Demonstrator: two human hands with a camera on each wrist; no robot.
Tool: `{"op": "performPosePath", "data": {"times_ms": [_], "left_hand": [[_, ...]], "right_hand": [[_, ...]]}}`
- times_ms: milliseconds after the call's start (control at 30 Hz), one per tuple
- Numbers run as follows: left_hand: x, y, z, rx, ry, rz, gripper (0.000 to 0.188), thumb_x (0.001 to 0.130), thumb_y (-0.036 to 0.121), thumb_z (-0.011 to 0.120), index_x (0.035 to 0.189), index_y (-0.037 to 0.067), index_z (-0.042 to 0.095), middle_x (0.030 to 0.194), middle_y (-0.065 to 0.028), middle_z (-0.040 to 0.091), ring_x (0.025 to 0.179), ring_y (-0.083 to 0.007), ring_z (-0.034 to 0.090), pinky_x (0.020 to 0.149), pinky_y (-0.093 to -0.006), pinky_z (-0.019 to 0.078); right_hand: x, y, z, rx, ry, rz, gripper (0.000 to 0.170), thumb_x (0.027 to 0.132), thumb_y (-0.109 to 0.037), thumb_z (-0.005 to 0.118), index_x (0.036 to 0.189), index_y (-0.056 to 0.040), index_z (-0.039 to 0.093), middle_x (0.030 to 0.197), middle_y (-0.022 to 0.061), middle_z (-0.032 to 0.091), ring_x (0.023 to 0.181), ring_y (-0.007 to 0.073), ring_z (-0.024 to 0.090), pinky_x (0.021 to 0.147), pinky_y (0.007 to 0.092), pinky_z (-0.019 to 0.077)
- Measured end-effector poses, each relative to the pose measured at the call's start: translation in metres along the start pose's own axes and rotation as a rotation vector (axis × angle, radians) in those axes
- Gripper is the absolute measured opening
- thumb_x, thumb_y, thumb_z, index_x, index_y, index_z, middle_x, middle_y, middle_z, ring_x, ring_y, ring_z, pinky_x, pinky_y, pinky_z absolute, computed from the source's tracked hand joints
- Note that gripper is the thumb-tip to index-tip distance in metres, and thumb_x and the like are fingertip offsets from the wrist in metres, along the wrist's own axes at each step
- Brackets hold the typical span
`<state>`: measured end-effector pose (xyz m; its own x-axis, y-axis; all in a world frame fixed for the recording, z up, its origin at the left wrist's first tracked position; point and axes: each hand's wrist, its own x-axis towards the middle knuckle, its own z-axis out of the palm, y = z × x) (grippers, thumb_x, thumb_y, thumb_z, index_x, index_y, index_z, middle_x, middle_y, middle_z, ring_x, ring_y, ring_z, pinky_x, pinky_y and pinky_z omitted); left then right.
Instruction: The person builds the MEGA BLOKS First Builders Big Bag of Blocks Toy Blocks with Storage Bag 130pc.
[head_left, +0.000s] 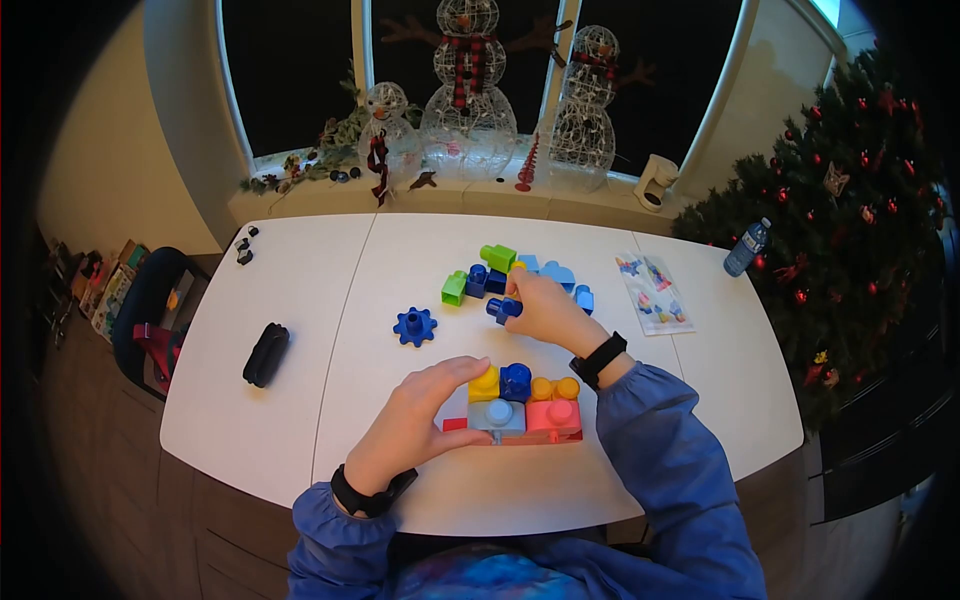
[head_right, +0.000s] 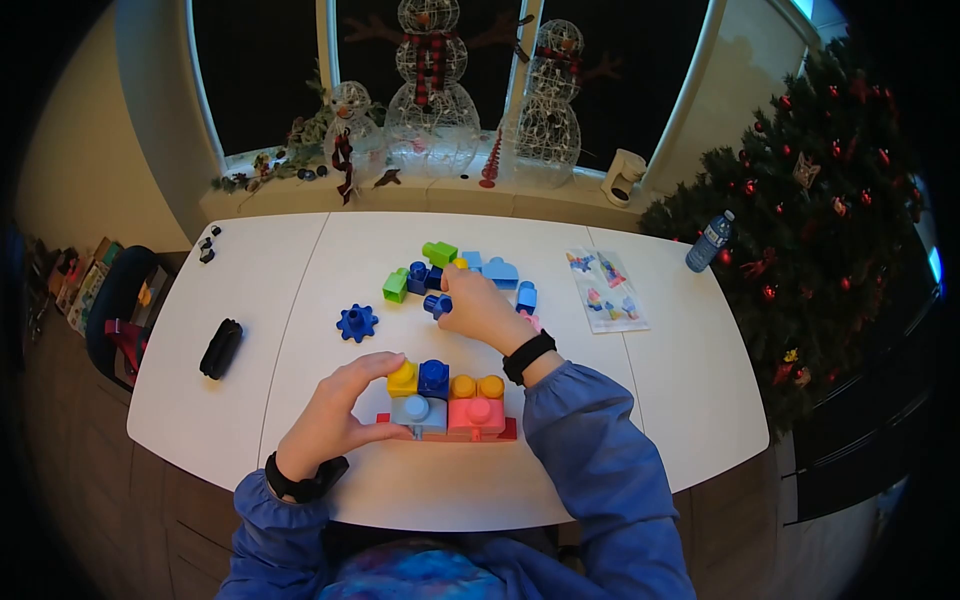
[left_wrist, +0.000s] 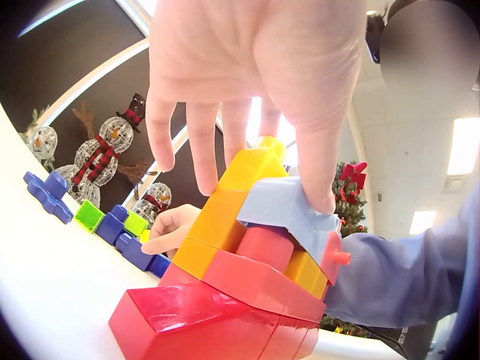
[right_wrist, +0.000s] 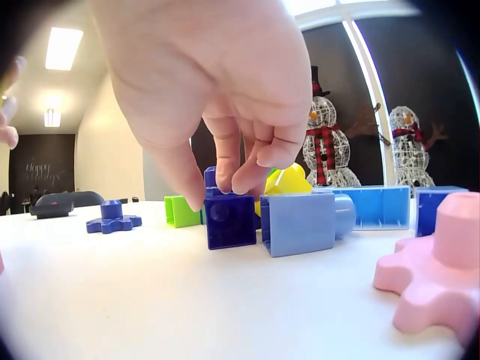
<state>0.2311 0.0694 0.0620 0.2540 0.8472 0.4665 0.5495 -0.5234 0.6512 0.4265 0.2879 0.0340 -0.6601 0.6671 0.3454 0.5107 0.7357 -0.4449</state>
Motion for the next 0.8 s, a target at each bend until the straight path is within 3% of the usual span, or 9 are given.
{"op": "performPosePath", "data": {"times_ms": [100,200,233,367,467,600,700,800], "left_hand": [[0.000,-0.001,0.001,-0.005,0.002,-0.003,0.080,0.073,0.028,0.093,0.142,0.009,0.058,0.141,-0.0126,0.063,0.128,-0.0355,0.060,0.107,-0.0434,0.0489],[0.001,0.000,0.001,-0.011,0.002,-0.010,0.079,0.073,0.028,0.093,0.141,0.008,0.058,0.140,-0.0135,0.063,0.128,-0.0359,0.060,0.107,-0.0434,0.0490],[0.001,0.000,0.001,-0.017,0.005,-0.017,0.079,0.073,0.027,0.093,0.141,0.008,0.058,0.140,-0.0140,0.063,0.128,-0.0362,0.060,0.107,-0.0434,0.0491],[0.001,0.000,0.001,-0.026,0.008,-0.014,0.079,0.072,0.025,0.094,0.141,0.008,0.059,0.139,-0.0162,0.064,0.127,-0.0372,0.061,0.108,-0.0434,0.0495],[0.000,0.000,0.002,-0.032,0.012,-0.018,0.080,0.072,0.025,0.094,0.141,0.007,0.058,0.138,-0.0172,0.064,0.127,-0.0378,0.061,0.108,-0.0435,0.0497],[0.001,0.000,0.001,-0.042,0.014,-0.016,0.081,0.071,0.024,0.094,0.141,0.006,0.058,0.138,-0.0178,0.064,0.127,-0.0382,0.061,0.108,-0.0433,0.0496],[0.001,0.001,0.000,-0.037,0.013,-0.015,0.080,0.071,0.024,0.094,0.141,0.006,0.058,0.138,-0.0180,0.064,0.127,-0.0384,0.061,0.108,-0.0431,0.0496],[0.002,0.001,0.000,-0.035,0.012,-0.010,0.080,0.071,0.024,0.094,0.141,0.006,0.059,0.137,-0.0181,0.064,0.127,-0.0384,0.061,0.108,-0.0432,0.0497]], "right_hand": [[-0.016,-0.029,-0.044,0.136,-0.061,0.158,0.038,0.074,-0.011,0.083,0.106,-0.0017,0.066,0.096,0.0129,0.070,0.082,0.0250,0.071,0.071,0.0357,0.0570],[-0.044,-0.038,-0.073,0.302,-0.071,0.122,0.039,0.073,-0.009,0.081,0.109,-0.0015,0.066,0.099,0.0150,0.068,0.081,0.0271,0.072,0.073,0.0363,0.0575],[-0.056,-0.039,-0.078,0.359,-0.055,0.112,0.041,0.074,-0.006,0.082,0.111,-0.0010,0.067,0.102,0.0122,0.070,0.081,0.0203,0.073,0.072,0.0321,0.0583],[-0.096,-0.055,-0.095,0.493,-0.025,0.126,0.040,0.075,-0.005,0.080,0.114,-0.0022,0.068,0.106,0.0110,0.072,0.090,0.0199,0.074,0.075,0.0314,0.0591],[-0.108,-0.066,-0.099,0.353,-0.041,0.010,0.039,0.077,-0.006,0.080,0.114,-0.0021,0.068,0.103,0.0109,0.073,0.091,0.0203,0.073,0.078,0.0323,0.0584],[-0.112,-0.065,-0.093,0.334,-0.119,0.051,0.042,0.080,-0.013,0.083,0.119,-0.0018,0.069,0.104,0.0125,0.075,0.091,0.0218,0.073,0.083,0.0334,0.0571],[-0.112,-0.062,-0.096,0.327,-0.162,-0.038,0.042,0.086,-0.015,0.082,0.124,-0.0030,0.071,0.108,0.0143,0.076,0.093,0.0224,0.074,0.085,0.0334,0.0567],[-0.111,-0.065,-0.094,0.508,-0.114,-0.001,0.036,0.092,-0.014,0.077,0.126,-0.0048,0.071,0.111,0.0107,0.077,0.093,0.0200,0.072,0.085,0.0324,0.0557]]}}
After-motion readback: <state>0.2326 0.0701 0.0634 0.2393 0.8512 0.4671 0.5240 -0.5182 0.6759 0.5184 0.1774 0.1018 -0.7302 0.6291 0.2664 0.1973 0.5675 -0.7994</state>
